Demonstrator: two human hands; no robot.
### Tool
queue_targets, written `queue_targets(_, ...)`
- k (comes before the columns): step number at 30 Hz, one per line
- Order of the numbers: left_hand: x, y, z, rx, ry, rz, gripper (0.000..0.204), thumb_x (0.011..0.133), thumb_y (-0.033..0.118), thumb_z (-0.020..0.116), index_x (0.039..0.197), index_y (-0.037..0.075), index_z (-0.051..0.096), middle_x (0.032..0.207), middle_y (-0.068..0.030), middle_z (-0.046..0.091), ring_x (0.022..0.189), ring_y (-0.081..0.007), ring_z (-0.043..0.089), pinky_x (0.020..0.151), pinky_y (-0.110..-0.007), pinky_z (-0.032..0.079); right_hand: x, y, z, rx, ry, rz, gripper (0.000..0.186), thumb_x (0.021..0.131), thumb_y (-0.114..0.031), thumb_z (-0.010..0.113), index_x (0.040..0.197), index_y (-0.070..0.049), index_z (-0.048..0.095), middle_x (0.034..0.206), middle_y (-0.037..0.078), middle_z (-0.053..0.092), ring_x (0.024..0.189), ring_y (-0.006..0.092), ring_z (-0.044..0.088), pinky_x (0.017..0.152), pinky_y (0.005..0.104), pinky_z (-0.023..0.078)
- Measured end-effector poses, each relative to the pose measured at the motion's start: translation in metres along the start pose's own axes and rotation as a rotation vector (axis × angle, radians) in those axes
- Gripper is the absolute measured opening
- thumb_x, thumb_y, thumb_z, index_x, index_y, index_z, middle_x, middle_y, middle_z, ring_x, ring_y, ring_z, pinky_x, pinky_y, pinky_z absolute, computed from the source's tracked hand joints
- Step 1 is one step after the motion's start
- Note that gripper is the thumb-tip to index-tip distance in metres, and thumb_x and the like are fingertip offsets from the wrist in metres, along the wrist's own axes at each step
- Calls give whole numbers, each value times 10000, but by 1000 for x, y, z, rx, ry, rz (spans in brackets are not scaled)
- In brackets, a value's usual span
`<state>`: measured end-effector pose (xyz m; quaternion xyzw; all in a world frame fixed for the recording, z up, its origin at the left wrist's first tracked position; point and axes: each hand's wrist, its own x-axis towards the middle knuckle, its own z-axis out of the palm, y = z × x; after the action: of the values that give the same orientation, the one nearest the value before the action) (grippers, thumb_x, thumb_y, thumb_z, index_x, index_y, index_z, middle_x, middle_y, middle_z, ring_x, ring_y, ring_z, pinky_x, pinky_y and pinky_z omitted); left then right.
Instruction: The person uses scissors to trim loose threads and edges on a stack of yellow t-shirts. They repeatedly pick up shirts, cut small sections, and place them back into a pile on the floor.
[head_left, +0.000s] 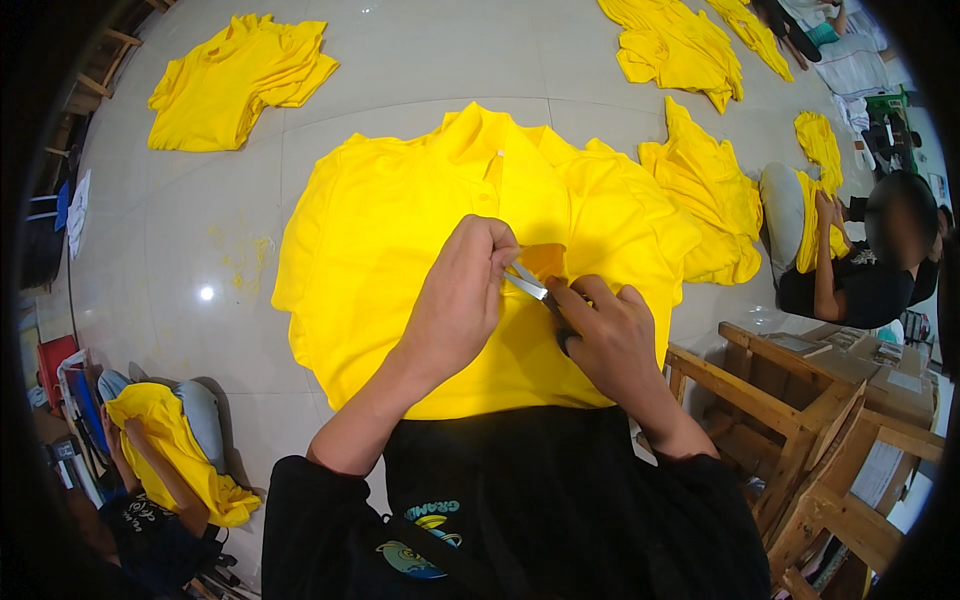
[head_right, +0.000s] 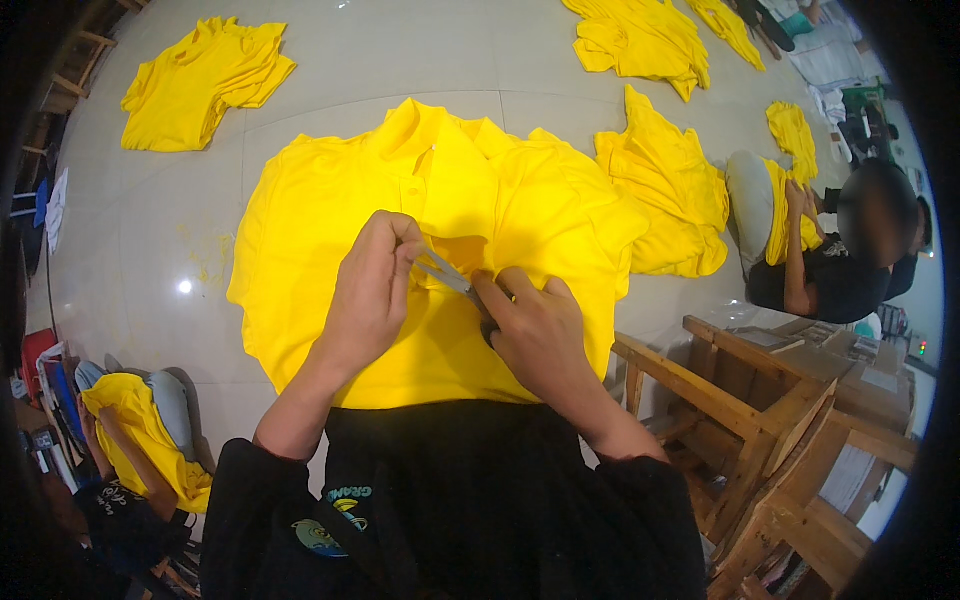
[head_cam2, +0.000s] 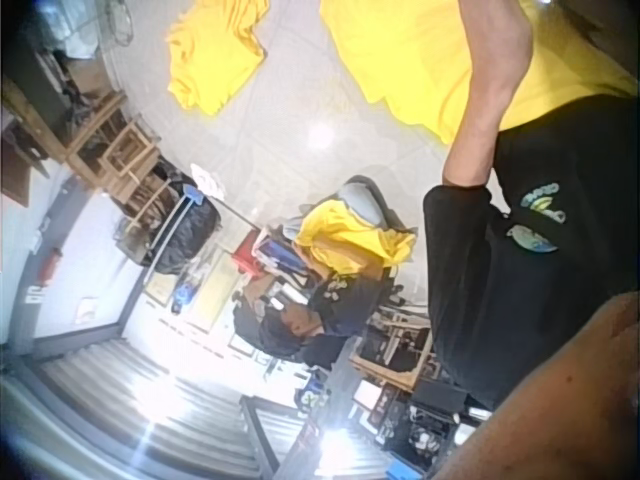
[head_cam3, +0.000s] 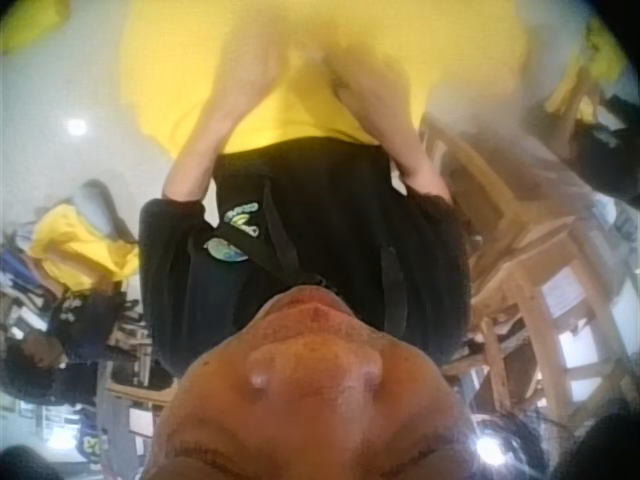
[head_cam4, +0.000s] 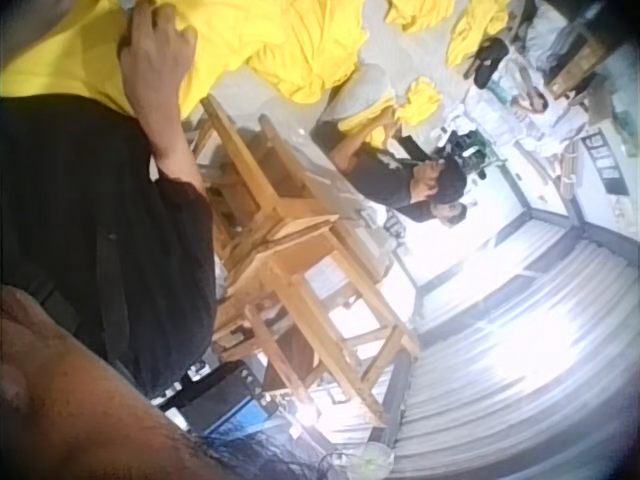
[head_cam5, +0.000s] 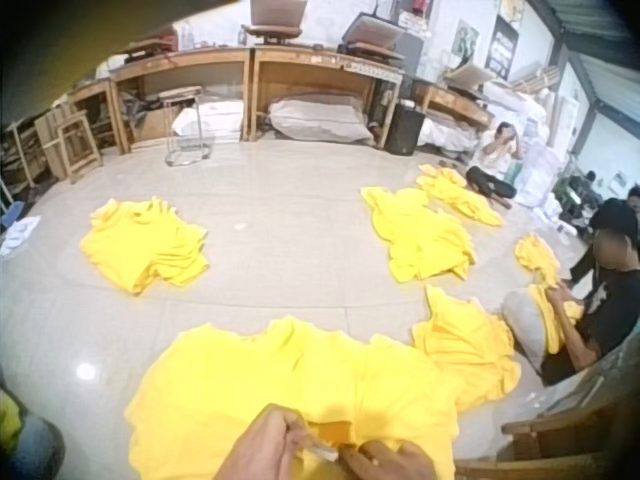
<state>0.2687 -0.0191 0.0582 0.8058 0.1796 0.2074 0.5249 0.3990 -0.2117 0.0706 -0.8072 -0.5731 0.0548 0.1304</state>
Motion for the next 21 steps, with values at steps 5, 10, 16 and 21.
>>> queue_targets(5, 0, -1, -1, -25, -9, -32, 81, 1116, -33, 578, 1158, -19, 510, 1063, -223, 602, 947, -427, 643, 864, -459, 561, 4, -2, 0, -3, -18, 15, 523, 770, -67, 841, 1289, -120, 811, 1039, 39, 708, 767, 243, 646, 717, 379, 451)
queue_targets(10, 1, -8, 1, -21, 14, -32, 68, 1113, -34, 566, 1137, -7, 508, 1044, -218, 596, 923, -431, 631, 834, -462, 551, 3, -4, 0, -23, -36, 22, 540, 751, -53, 826, 1286, -124, 809, 1050, 40, 707, 767, 249, 645, 722, 388, 454)
queue_targets(16, 2, -10, 2, -44, 34, -47, 51, 1114, -27, 559, 1121, -2, 516, 1029, -214, 598, 911, -429, 629, 819, -458, 545, 1, 0, 8, -24, -30, 17, 549, 738, -48, 819, 1281, -127, 806, 1049, 39, 708, 770, 258, 647, 723, 392, 467)
queue_targets(21, 7, -9, -7, -42, 134, -59, 16, 1139, 11, 537, 1144, 1, 547, 1004, -199, 611, 899, -379, 630, 823, -429, 542, 1, 1, 9, -19, -34, 5, 505, 766, -73, 831, 1269, -117, 804, 1030, 45, 715, 769, 266, 656, 724, 398, 492)
